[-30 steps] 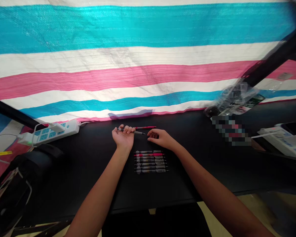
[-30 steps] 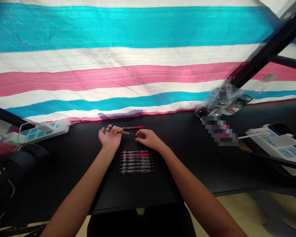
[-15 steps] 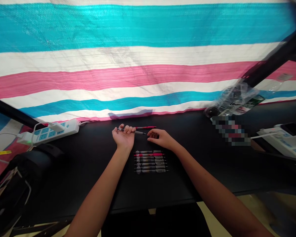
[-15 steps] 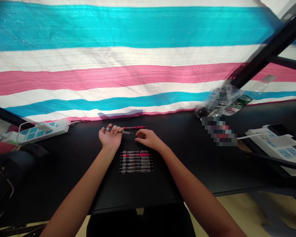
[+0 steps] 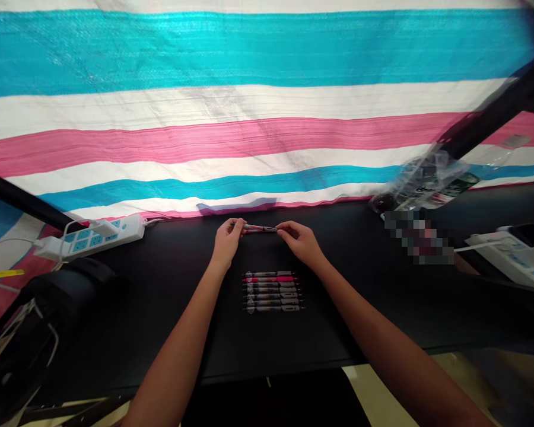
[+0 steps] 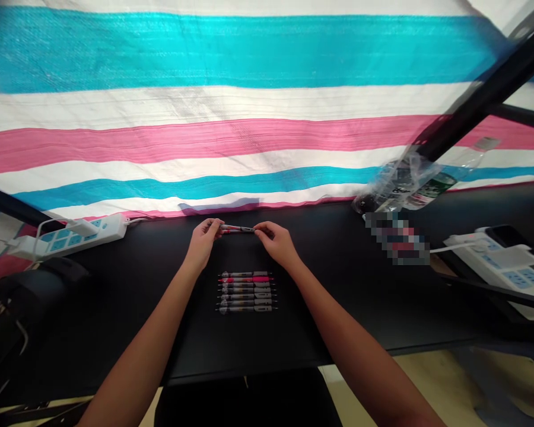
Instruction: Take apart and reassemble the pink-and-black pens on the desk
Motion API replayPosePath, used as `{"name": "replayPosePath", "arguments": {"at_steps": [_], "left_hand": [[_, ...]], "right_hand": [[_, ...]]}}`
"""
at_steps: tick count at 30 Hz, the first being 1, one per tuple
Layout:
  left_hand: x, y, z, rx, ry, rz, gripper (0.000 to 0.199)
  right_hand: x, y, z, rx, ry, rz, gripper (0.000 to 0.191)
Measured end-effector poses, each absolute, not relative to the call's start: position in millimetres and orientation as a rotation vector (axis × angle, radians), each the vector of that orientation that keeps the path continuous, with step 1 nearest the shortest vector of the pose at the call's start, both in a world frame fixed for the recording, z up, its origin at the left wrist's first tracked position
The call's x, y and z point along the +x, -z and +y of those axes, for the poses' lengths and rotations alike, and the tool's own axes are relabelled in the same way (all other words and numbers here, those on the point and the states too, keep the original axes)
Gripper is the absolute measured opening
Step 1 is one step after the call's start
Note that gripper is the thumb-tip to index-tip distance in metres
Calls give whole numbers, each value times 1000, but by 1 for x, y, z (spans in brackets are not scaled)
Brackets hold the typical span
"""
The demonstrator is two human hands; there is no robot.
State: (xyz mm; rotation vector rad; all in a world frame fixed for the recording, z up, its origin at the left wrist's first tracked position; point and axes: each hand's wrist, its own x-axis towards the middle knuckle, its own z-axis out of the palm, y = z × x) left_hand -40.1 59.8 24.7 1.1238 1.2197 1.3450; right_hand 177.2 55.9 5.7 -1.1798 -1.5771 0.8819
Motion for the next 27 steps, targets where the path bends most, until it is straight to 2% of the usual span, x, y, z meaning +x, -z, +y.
{"name": "replayPosePath", "arguments": {"at_steps": [4, 11, 14, 20, 27], "left_hand": [[-71, -27, 66, 1450, -1033, 1282, 32], [-90, -19, 71, 1545, -809, 1280, 32], [-90, -15, 73, 1611, -850, 1332, 29], [-84, -16, 72, 1807, -1010, 1418, 9], [-77, -16, 69, 1797, -1121, 1350, 10]], "right_hand": [[182, -2, 60, -1258, -834, -1581, 23], [177, 3, 59, -1302, -795, -1664, 20], [179, 4, 60, -1297, -774, -1681, 19], [185, 7, 64, -1317, -640, -1762, 13], [187, 9, 66, -1345, -518, -1831, 11]]}}
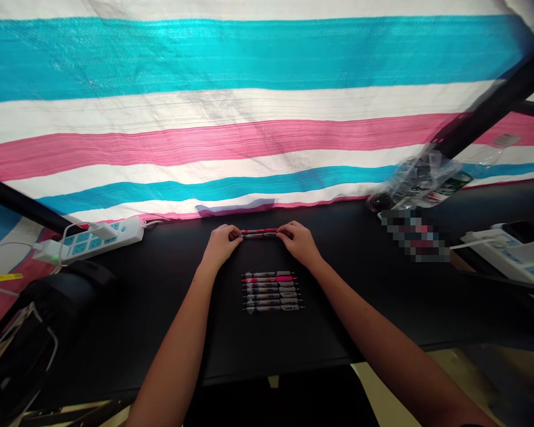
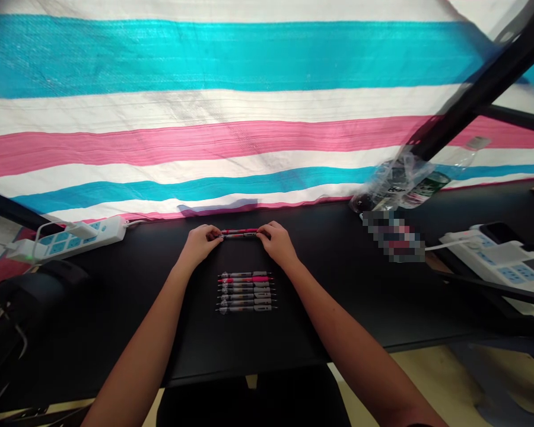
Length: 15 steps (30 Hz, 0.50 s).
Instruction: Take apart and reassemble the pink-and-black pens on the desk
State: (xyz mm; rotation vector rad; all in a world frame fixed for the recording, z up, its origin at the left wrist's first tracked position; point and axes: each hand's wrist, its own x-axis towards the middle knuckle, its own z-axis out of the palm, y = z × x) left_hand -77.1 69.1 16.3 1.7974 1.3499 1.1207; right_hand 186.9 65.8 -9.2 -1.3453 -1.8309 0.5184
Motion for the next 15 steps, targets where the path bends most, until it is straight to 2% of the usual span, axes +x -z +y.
{"name": "replayPosePath", "arguments": {"at_steps": [5, 15], "left_hand": [[-75, -15, 68, 1821, -1089, 1365, 15], [-73, -13, 69, 1841, -1132, 1398, 14]], "right_hand": [[187, 10, 67, -1375, -502, -1845, 11], [185, 10, 67, -1398, -514, -1842, 6]]}}
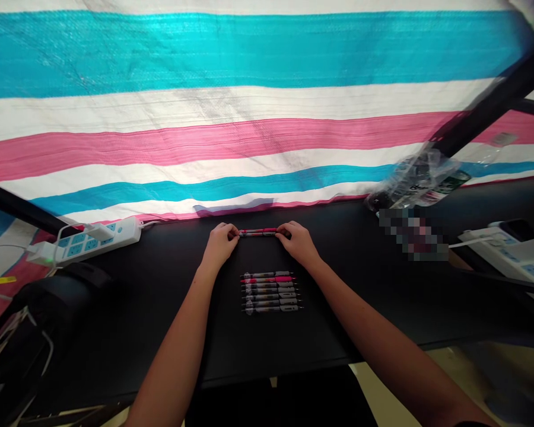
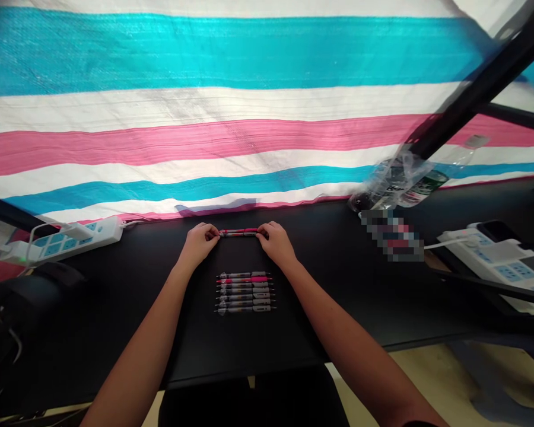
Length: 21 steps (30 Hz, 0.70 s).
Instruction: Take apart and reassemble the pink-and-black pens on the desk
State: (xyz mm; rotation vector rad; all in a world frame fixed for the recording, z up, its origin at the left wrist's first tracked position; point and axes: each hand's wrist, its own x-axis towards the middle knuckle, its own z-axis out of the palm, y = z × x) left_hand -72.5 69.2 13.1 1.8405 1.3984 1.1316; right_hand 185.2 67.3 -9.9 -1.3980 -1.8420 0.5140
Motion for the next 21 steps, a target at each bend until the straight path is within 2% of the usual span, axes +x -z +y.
{"name": "replayPosePath", "arguments": {"at_steps": [9, 11, 16, 21], "left_hand": [[-79, -24, 67, 1791, -1159, 1340, 6], [-76, -29, 62, 1832, -1049, 1307, 4], [-55, -39, 45, 1925, -592, 1062, 15], [-42, -37, 39, 2021, -568, 982, 16]], "right_hand": [[186, 3, 64, -1409, -498, -1788, 6], [186, 1, 63, -1405, -481, -1784, 9], [185, -2, 60, -1393, -444, -1786, 14], [186, -6, 58, -1393, -461, -1771, 16]]}}
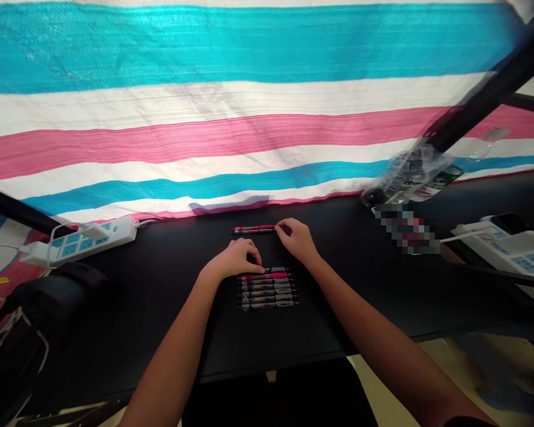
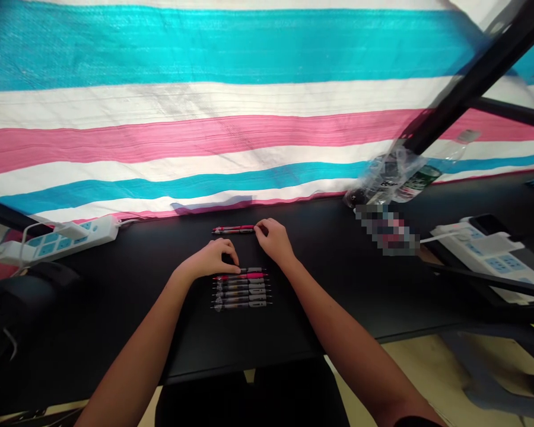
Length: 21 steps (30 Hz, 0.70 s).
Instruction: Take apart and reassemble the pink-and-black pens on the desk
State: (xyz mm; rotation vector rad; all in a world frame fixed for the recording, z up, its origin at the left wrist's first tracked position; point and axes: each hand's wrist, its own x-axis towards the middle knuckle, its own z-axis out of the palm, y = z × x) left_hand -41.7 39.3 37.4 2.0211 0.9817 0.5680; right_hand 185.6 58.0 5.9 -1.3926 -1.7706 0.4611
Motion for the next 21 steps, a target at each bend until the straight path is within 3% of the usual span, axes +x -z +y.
{"name": "replayPosePath", "arguments": {"at_steps": [10, 16, 21], "left_hand": [[-46, -30, 46, 2180, -710, 983, 8], [-48, -30, 50, 1927, -863, 1126, 5], [-52, -30, 52, 2017, -809, 1145, 7]], "right_hand": [[184, -9, 54, -1309, -665, -1878, 21], [184, -19, 49, -1300, -937, -2002, 46], [182, -23, 49, -1264, -1030, -1917, 37]]}}
